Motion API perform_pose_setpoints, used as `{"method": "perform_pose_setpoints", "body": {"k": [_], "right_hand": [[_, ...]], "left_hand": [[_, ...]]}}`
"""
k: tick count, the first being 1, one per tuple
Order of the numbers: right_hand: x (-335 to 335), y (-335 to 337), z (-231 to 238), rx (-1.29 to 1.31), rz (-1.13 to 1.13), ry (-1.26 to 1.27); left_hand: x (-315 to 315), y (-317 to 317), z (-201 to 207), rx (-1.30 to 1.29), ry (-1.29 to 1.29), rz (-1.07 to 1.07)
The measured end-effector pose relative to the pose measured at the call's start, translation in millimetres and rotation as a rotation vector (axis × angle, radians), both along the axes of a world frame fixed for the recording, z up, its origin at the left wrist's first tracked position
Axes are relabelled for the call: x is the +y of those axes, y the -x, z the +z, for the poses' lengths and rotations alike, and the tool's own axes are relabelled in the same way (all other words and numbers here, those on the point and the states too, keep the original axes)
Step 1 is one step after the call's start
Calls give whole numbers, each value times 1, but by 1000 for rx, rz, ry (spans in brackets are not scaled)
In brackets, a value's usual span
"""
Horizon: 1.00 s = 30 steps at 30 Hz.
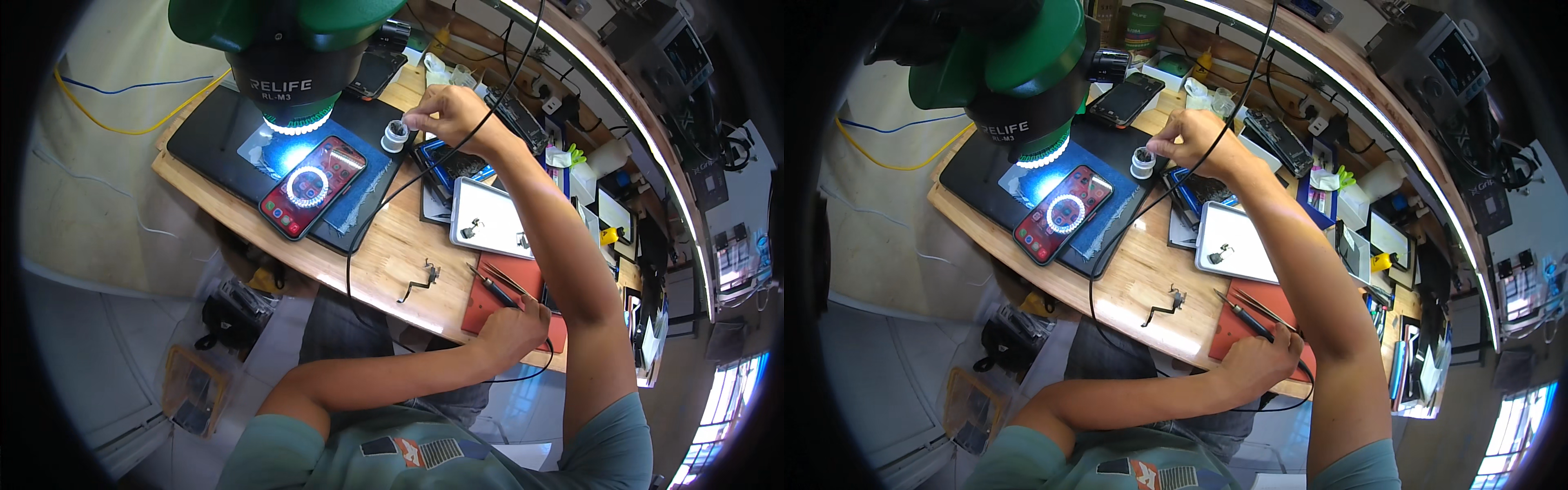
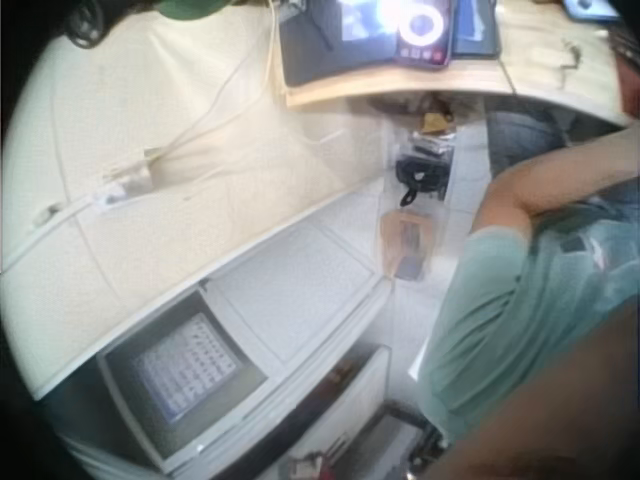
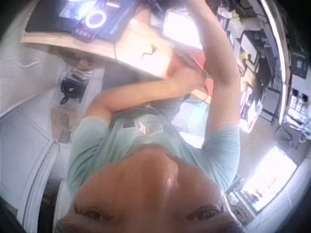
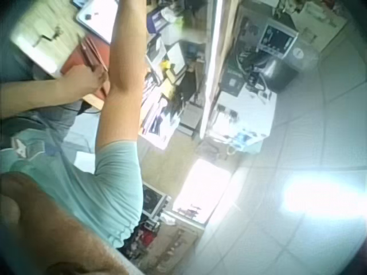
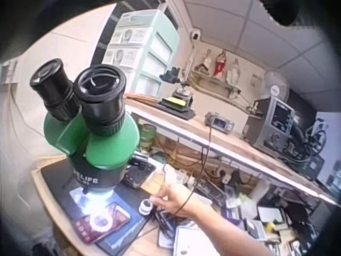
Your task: The person sits at a workbench and uses a soldering iron and tweezers to solder a small electronic component. They repeatedly apply flux and solder to the component while holding it with tweezers, then place the component on the workbench.
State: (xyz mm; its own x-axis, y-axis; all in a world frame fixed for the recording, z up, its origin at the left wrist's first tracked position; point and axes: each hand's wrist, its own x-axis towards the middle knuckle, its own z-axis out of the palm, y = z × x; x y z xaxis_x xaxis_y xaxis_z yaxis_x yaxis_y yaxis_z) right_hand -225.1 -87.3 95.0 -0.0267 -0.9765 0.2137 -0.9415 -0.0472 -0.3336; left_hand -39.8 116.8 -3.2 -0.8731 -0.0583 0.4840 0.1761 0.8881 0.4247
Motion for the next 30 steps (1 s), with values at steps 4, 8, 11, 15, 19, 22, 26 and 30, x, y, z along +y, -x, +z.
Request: {"method": "perform_pose_setpoints", "body": {"k": [4,8,11,15,19,22,26,30], "right_hand": [[-3,8,19,-142,-150,-91],[-4,33,9,-27,-179,-79],[-10,45,-15,105,-31,-128],[-22,43,-24,130,-27,-206],[-22,46,-25,97,-35,-172],[-11,36,-10,-79,-121,-98],[3,13,4,-126,-14,-35],[5,1,0,-53,65,-58]], "left_hand": [[-4,-1,3,-46,25,-31],[-1,-1,7,-80,36,-47],[-3,-1,7,-91,54,-63],[2,5,-3,-59,60,-68],[5,7,-6,-52,54,-58],[-1,2,9,-133,70,-47],[0,2,6,-104,73,-34],[-3,3,9,-98,36,-55]]}}
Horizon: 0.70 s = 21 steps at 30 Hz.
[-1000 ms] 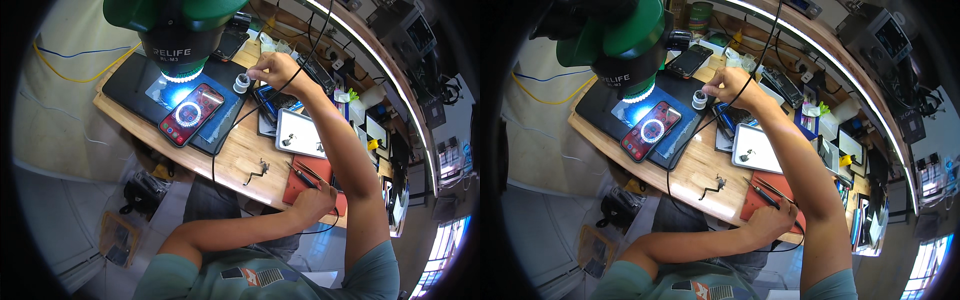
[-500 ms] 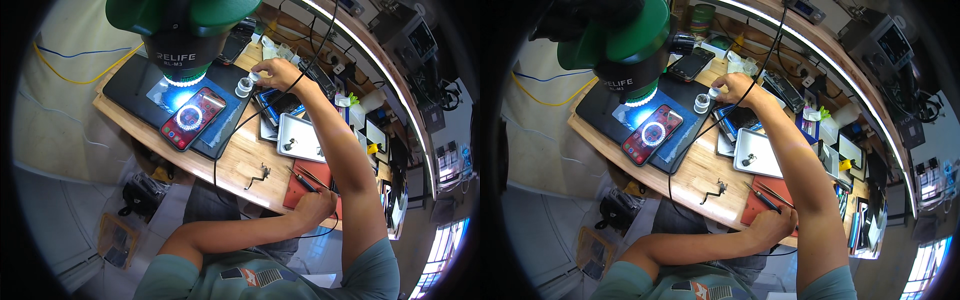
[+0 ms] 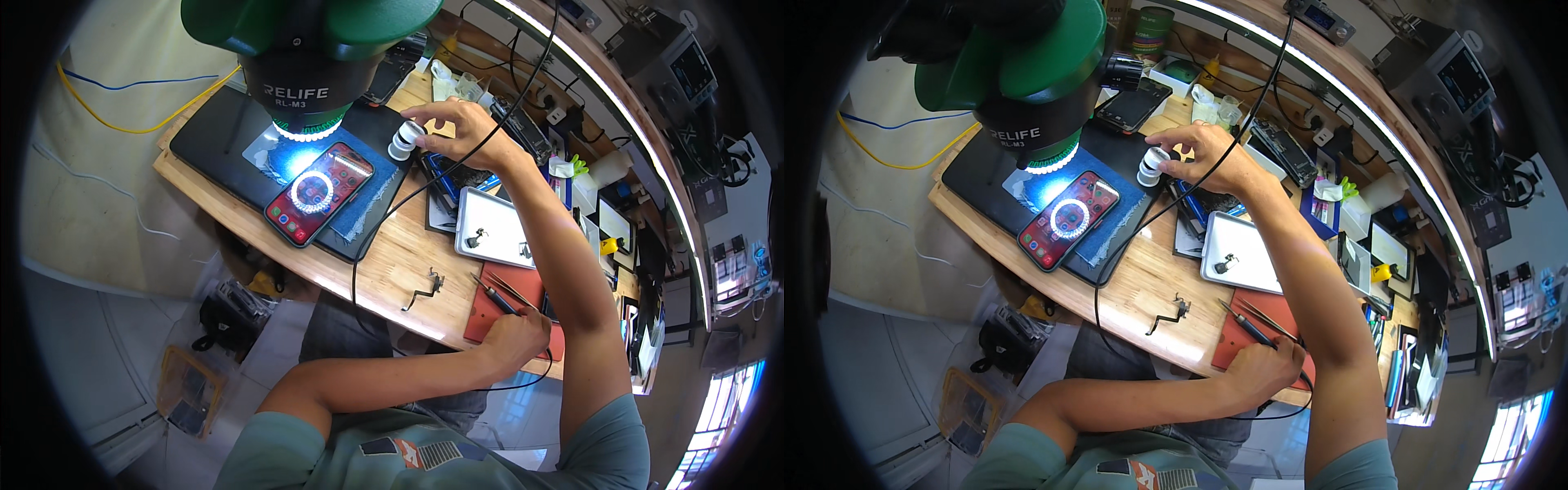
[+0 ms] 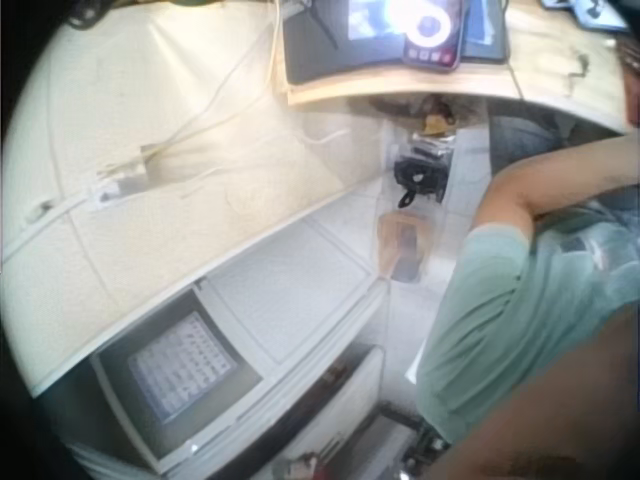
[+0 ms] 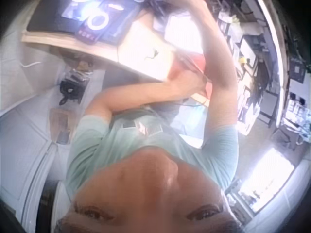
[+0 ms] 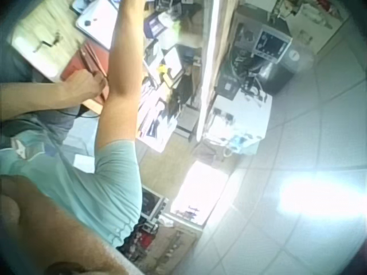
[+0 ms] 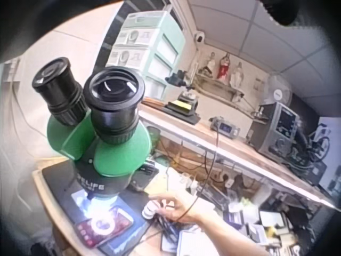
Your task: The person sits at a workbench and uses a soldering iron and tweezers to solder a small electronic component. They repeatedly apply flux and solder to the component while holding it with tweezers, then place the component on the workbench.
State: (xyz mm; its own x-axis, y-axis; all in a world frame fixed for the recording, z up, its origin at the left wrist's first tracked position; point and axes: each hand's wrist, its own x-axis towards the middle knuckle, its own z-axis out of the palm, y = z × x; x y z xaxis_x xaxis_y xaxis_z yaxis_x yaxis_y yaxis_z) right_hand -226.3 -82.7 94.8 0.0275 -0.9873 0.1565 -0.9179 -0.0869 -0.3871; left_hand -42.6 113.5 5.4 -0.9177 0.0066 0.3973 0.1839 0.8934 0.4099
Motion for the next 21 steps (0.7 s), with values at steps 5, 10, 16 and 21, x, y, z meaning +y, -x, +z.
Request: {"method": "perform_pose_setpoints", "body": {"k": [5,10,16,21], "right_hand": [[-5,-1,0,84,95,36],[-12,8,-2,200,168,37],[-12,-9,1,238,21,-65],[-10,-13,-7,250,-20,13]], "left_hand": [[1,1,-3,14,-19,1],[2,2,0,-7,-21,-15],[-4,-1,1,12,25,-7],[-5,0,2,-21,-11,-27]]}}
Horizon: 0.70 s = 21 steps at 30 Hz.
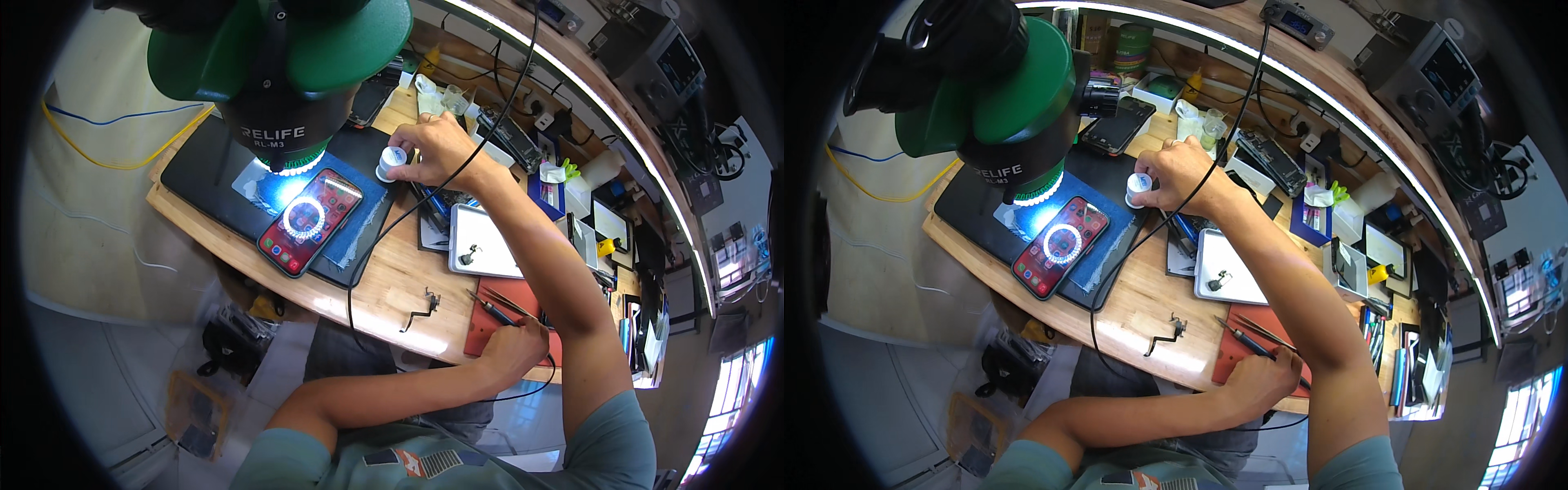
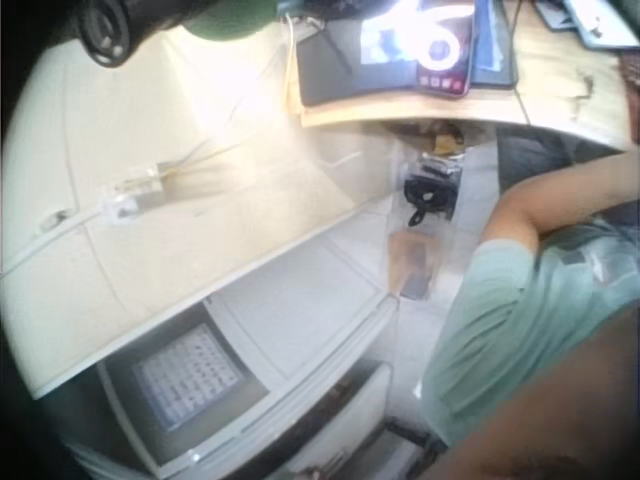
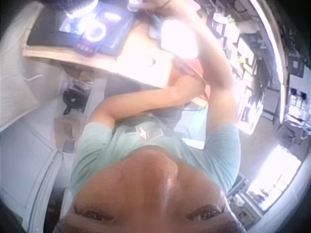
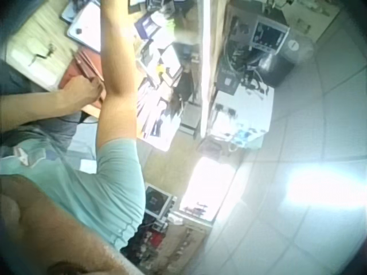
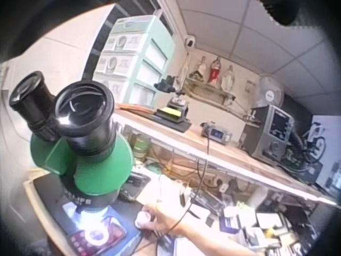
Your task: The person sits at a workbench and uses a soldering iron and tweezers to solder a small electronic component. They repeatedly apply flux and solder to the component while holding it with tweezers, then place the component on the workbench.
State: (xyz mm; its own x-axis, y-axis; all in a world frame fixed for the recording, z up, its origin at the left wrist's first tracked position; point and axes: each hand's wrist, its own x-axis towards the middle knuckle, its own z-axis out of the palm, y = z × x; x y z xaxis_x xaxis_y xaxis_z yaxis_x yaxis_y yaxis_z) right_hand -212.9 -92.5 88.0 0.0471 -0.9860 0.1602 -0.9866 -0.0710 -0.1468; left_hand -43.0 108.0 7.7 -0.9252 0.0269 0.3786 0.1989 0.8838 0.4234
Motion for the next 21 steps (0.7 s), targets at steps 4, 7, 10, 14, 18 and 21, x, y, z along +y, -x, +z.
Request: {"method": "perform_pose_setpoints", "body": {"k": [4,7,10,14,18,21], "right_hand": [[2,3,-4,14,-7,14],[2,-1,0,35,21,-11],[-4,-11,21,128,-94,-247],[-3,-5,20,203,-117,-42],[-11,-1,24,158,-52,-168],[-15,-12,32,266,-140,-230]], "left_hand": [[2,3,-5,19,16,-22],[-1,0,-4,1,-14,-18],[-3,-2,-1,23,-35,4],[0,-1,-1,9,-28,9],[5,4,-11,53,-8,8],[5,5,-13,36,12,1]]}}
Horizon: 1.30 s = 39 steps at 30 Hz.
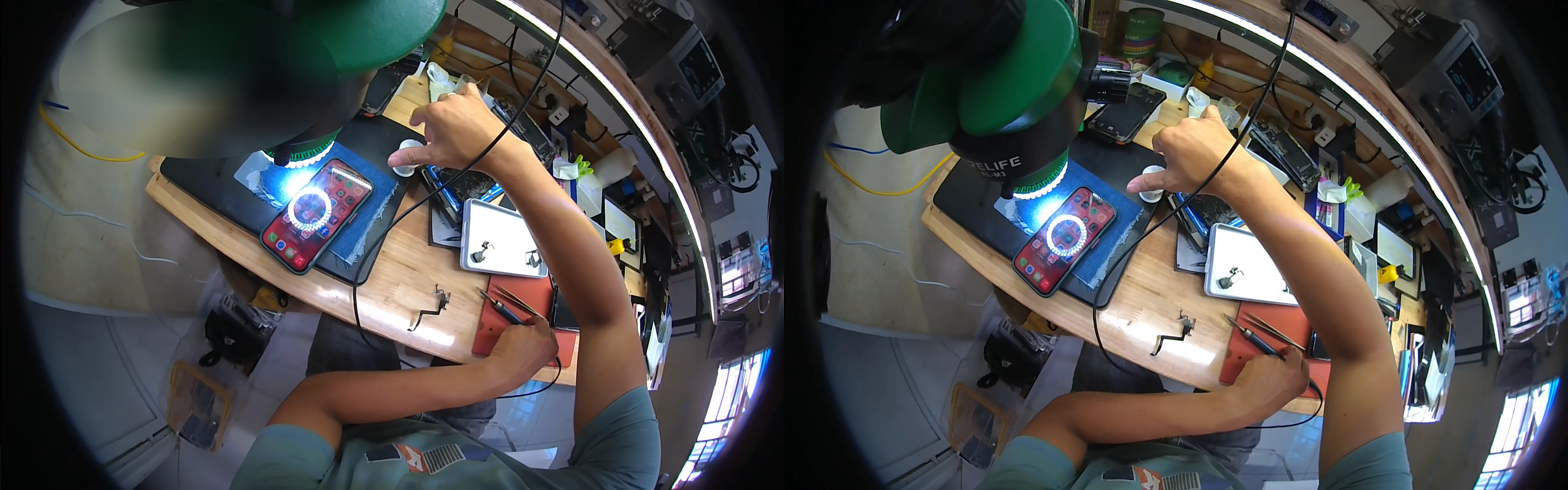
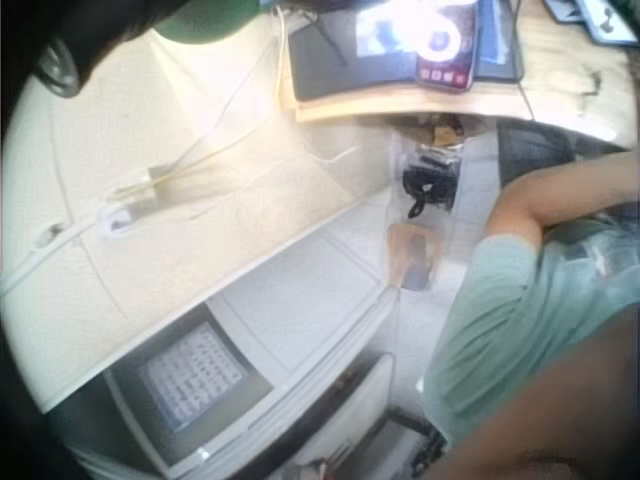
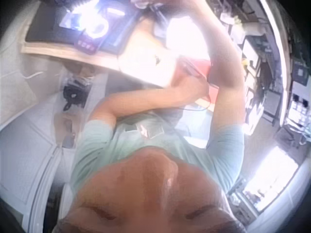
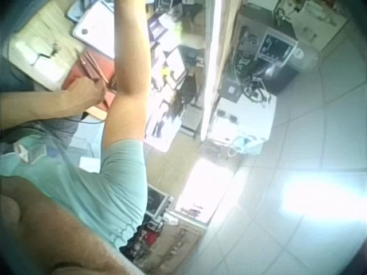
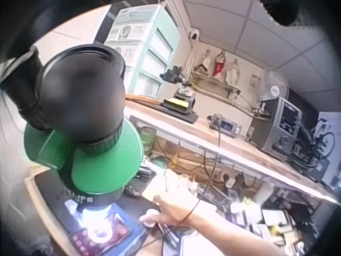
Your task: The person sits at a workbench and uses a soldering iron and tweezers to solder a small electronic component. They repeatedly apply flux and solder to the component while holding it with tweezers, then place the component on the workbench.
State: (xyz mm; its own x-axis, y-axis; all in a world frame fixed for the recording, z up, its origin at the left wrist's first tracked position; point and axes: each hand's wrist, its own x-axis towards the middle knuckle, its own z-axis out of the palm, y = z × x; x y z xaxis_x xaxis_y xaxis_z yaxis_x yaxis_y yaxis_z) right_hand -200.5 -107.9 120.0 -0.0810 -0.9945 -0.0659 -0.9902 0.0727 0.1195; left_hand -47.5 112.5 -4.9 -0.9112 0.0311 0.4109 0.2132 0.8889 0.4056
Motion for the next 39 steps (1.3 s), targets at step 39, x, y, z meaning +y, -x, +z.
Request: {"method": "perform_pose_setpoints", "body": {"k": [39], "right_hand": [[84,65,18,13,-308,586]], "left_hand": [[-2,-8,22,-14,126,1]]}}
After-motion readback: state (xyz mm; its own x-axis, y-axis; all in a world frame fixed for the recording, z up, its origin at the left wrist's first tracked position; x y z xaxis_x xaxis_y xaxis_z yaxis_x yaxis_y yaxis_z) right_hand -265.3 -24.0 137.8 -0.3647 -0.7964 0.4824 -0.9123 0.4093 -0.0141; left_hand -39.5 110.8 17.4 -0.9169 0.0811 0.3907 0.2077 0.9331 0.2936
